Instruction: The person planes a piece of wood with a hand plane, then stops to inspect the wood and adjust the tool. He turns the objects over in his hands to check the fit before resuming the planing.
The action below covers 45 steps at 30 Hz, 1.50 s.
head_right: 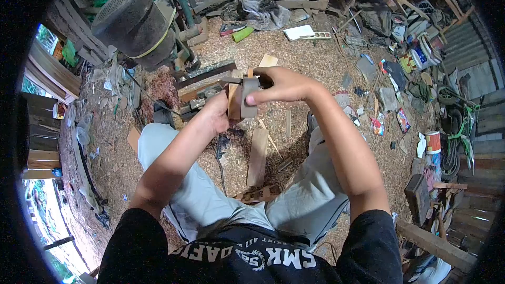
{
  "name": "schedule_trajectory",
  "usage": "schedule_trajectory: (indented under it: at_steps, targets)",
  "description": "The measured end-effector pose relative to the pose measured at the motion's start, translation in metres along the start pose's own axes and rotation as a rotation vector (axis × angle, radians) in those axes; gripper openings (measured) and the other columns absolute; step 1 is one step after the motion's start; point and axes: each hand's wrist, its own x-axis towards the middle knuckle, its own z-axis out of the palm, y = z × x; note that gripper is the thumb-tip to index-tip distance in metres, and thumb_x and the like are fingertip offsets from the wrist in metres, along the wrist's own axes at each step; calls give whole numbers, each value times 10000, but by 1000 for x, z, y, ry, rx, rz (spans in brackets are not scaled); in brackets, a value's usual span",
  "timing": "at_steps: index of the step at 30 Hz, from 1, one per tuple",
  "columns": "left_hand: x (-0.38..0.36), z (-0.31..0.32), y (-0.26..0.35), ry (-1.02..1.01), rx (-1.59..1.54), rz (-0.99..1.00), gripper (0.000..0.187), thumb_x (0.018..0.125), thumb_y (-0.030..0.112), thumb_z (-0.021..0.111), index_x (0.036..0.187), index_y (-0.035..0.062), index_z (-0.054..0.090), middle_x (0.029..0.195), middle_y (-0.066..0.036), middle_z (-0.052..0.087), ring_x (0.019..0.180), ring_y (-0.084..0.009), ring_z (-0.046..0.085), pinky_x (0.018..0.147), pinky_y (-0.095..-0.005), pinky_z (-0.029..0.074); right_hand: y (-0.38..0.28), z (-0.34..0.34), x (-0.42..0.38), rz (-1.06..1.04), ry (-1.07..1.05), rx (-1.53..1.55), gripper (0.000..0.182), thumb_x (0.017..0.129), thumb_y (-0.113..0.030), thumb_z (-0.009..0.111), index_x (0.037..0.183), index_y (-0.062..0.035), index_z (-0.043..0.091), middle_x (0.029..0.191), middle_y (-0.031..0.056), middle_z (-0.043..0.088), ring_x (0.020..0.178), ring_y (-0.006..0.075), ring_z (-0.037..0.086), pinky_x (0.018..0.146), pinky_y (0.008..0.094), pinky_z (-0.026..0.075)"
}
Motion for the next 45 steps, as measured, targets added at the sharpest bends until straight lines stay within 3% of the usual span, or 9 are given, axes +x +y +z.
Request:
schedule_trajectory:
  at_steps: [1,5,8,15,23,26,36,38,45]
  targets:
    - [2,0,-1,21,2,25,277,1073,338,509,1145,127,674,995,-21,723,834,-146,713,682,-325,600,1,0,-4,6,37,46,1001,812,-621,769,1412,131,491,1353,290,613,1240,334,617,1070,391,473]
    - [15,-11,-4,4,-15,59,255,1070,371,527,1105,165,673,943,30,705,768,-89,679,589,-250,530,-13,-4,-15,29,63,76,958,851,-594,745,1443,110,477,1350,259,619,1222,305,613,1048,394,482]
    - [3,2,0,103,17,45,265,1078,376,507,1118,167,664,938,35,703,776,-94,682,604,-257,541,0,-2,-13,-12,108,24,959,857,-606,732,1448,104,476,1346,257,620,1204,300,620,1033,391,492]
    - [19,-9,-13,79,-25,71,286,1081,383,485,1130,155,650,935,25,702,728,-95,675,573,-249,535,-8,-4,-13,32,76,79,986,860,-628,712,1462,111,456,1375,285,597,1232,319,619,1036,390,497]
    - [16,-3,-11,63,-54,37,345,1081,371,462,1213,115,653,1019,-12,728,836,-134,731,691,-297,621,8,-2,-4,-75,104,2,1042,779,-591,833,1460,102,459,1358,284,608,1237,334,616,1064,415,479]
    - [23,-10,-15,64,-43,31,356,1081,371,457,1226,109,651,1031,-22,727,859,-138,732,721,-303,628,-3,-3,-8,23,90,145,1104,740,-530,881,1516,84,394,1437,248,554,1321,305,551,1120,421,429]
    - [21,-8,-16,62,-62,35,345,1077,368,457,1217,123,656,1062,-19,724,886,-141,728,723,-327,628,-1,-3,-7,-39,86,107,1101,699,-517,910,1496,72,430,1410,225,582,1301,279,557,1121,409,420]
    - [12,-2,-11,47,-60,26,347,1076,366,453,1217,122,657,1065,-20,725,888,-145,728,730,-335,629,-3,-2,-9,-96,155,16,992,724,-536,889,1412,77,519,1235,211,675,1121,271,655,979,376,511]
    - [11,-1,-10,82,-65,-5,360,1079,374,440,1217,124,658,1068,-21,728,881,-153,729,751,-342,625,-1,-1,-4,-133,155,-25,959,728,-527,888,1390,72,537,1212,211,684,1090,262,661,961,373,515]
